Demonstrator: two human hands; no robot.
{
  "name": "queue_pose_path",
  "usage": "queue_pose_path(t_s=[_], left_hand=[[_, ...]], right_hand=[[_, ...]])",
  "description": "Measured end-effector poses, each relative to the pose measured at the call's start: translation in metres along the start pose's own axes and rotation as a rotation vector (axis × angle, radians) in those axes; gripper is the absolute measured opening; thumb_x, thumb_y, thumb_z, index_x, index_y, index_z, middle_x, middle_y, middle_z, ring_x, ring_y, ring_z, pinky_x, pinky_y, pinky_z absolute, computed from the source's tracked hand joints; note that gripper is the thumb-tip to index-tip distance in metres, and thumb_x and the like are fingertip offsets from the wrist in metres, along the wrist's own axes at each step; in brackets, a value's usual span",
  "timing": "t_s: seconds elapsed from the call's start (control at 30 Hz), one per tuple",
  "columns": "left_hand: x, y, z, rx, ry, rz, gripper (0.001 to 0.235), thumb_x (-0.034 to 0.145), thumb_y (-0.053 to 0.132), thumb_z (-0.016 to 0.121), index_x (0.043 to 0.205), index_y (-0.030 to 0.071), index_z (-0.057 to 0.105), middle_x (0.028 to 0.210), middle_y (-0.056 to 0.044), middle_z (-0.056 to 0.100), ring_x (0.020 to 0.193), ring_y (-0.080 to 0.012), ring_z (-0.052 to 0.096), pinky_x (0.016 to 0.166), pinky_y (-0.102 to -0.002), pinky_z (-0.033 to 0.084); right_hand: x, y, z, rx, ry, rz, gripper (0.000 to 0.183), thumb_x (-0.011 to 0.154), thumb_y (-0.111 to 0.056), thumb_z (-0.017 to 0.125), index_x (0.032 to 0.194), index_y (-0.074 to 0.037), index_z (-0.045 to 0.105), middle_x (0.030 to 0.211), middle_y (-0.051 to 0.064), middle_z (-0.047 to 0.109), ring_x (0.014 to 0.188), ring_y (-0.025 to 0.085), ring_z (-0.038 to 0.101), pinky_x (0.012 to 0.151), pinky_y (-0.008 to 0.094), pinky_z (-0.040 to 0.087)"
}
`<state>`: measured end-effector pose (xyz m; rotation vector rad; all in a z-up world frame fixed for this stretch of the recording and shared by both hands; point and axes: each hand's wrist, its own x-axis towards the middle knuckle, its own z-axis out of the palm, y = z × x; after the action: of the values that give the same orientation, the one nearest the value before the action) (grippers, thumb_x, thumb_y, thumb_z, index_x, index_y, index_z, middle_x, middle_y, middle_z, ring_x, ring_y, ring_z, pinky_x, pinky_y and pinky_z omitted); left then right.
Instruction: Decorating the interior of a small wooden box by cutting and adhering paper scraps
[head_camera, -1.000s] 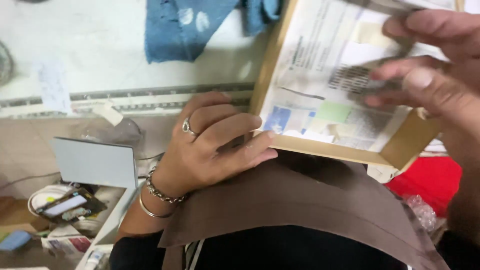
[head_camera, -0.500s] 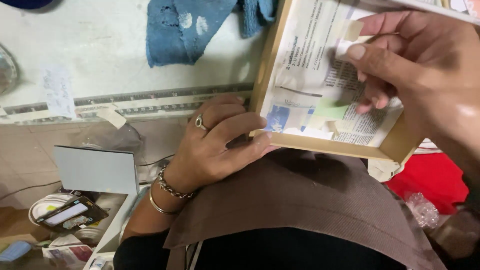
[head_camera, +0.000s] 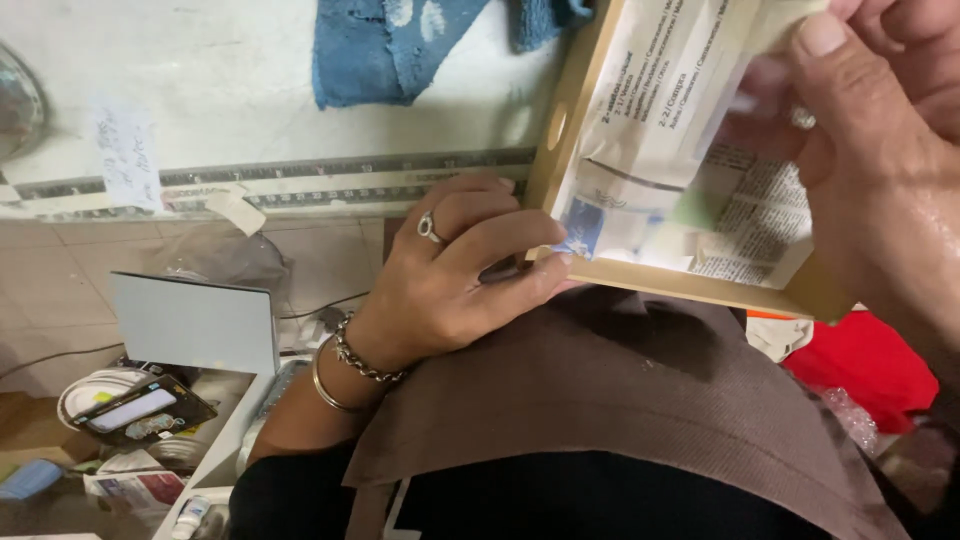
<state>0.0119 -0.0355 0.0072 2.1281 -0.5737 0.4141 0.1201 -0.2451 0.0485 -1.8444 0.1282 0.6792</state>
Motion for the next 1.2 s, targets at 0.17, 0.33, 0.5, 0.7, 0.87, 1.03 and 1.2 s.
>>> queue_pose_path(t_s=[0.17, 0.33, 0.5, 0.7, 0.87, 1.03, 1.2], left_hand=[[-0.002, 0.0, 0.002, -0.017, 0.007, 0.007, 0.018, 0.086, 0.01, 0.075, 0.091, 0.004, 0.059, 0.1, -0.008, 0.053, 0.085, -0.0249, 0.048, 0.077, -0.044, 0.057], [-0.002, 0.002, 0.001, -0.086, 0.012, -0.094, 0.018, 0.083, 0.007, 0.076, 0.089, 0.004, 0.059, 0.099, -0.005, 0.056, 0.085, -0.0231, 0.049, 0.082, -0.044, 0.053], [-0.003, 0.0, 0.001, -0.016, 0.006, -0.027, 0.02, 0.085, 0.011, 0.076, 0.093, 0.009, 0.058, 0.1, -0.007, 0.057, 0.084, -0.0255, 0.051, 0.078, -0.046, 0.055], [0.003, 0.001, -0.001, -0.004, 0.003, -0.016, 0.017, 0.085, 0.012, 0.074, 0.087, 0.008, 0.058, 0.098, -0.007, 0.055, 0.082, -0.0248, 0.05, 0.076, -0.043, 0.055], [0.003, 0.002, 0.0, -0.013, 0.014, -0.023, 0.018, 0.084, 0.012, 0.075, 0.089, 0.009, 0.058, 0.097, -0.007, 0.055, 0.082, -0.0247, 0.049, 0.074, -0.043, 0.054], [-0.001, 0.001, 0.001, -0.023, 0.016, -0.016, 0.015, 0.086, 0.01, 0.072, 0.092, 0.008, 0.058, 0.1, -0.008, 0.055, 0.083, -0.0254, 0.051, 0.076, -0.043, 0.055], [0.0, 0.002, 0.0, -0.002, 0.015, -0.027, 0.014, 0.086, 0.007, 0.072, 0.091, 0.007, 0.059, 0.1, -0.007, 0.055, 0.082, -0.0246, 0.05, 0.074, -0.042, 0.055]], right_hand=[[-0.004, -0.008, 0.022, 0.173, -0.06, 0.008, 0.024, 0.093, -0.005, 0.052, 0.108, -0.011, 0.034, 0.101, 0.012, 0.059, 0.084, 0.016, 0.064, 0.079, 0.031, 0.064], [0.001, -0.006, 0.036, 0.197, 0.014, -0.02, 0.037, 0.078, -0.001, 0.07, 0.099, -0.004, 0.04, 0.104, 0.017, 0.065, 0.084, 0.017, 0.068, 0.073, 0.027, 0.066], [0.001, -0.014, 0.04, 0.275, -0.028, 0.069, 0.027, 0.077, -0.003, 0.067, 0.103, -0.003, 0.059, 0.1, 0.008, 0.067, 0.082, 0.011, 0.067, 0.073, 0.022, 0.063], [0.002, -0.007, 0.035, 0.232, -0.035, 0.083, 0.014, 0.076, -0.005, 0.07, 0.087, -0.005, 0.063, 0.086, 0.001, 0.066, 0.071, 0.006, 0.061, 0.065, 0.019, 0.057], [-0.001, -0.004, 0.031, 0.25, -0.059, 0.04, 0.015, 0.075, -0.001, 0.068, 0.089, -0.002, 0.062, 0.094, 0.007, 0.067, 0.073, 0.012, 0.066, 0.065, 0.022, 0.061], [-0.008, 0.005, 0.026, 0.291, -0.072, 0.006, 0.009, 0.075, 0.0, 0.069, 0.079, -0.002, 0.061, 0.089, 0.007, 0.066, 0.071, 0.014, 0.067, 0.062, 0.024, 0.063], [-0.013, 0.015, 0.017, 0.296, -0.277, -0.215, 0.024, 0.077, 0.004, 0.062, 0.099, 0.002, 0.054, 0.095, 0.012, 0.062, 0.089, 0.026, 0.07, 0.092, 0.036, 0.065]])
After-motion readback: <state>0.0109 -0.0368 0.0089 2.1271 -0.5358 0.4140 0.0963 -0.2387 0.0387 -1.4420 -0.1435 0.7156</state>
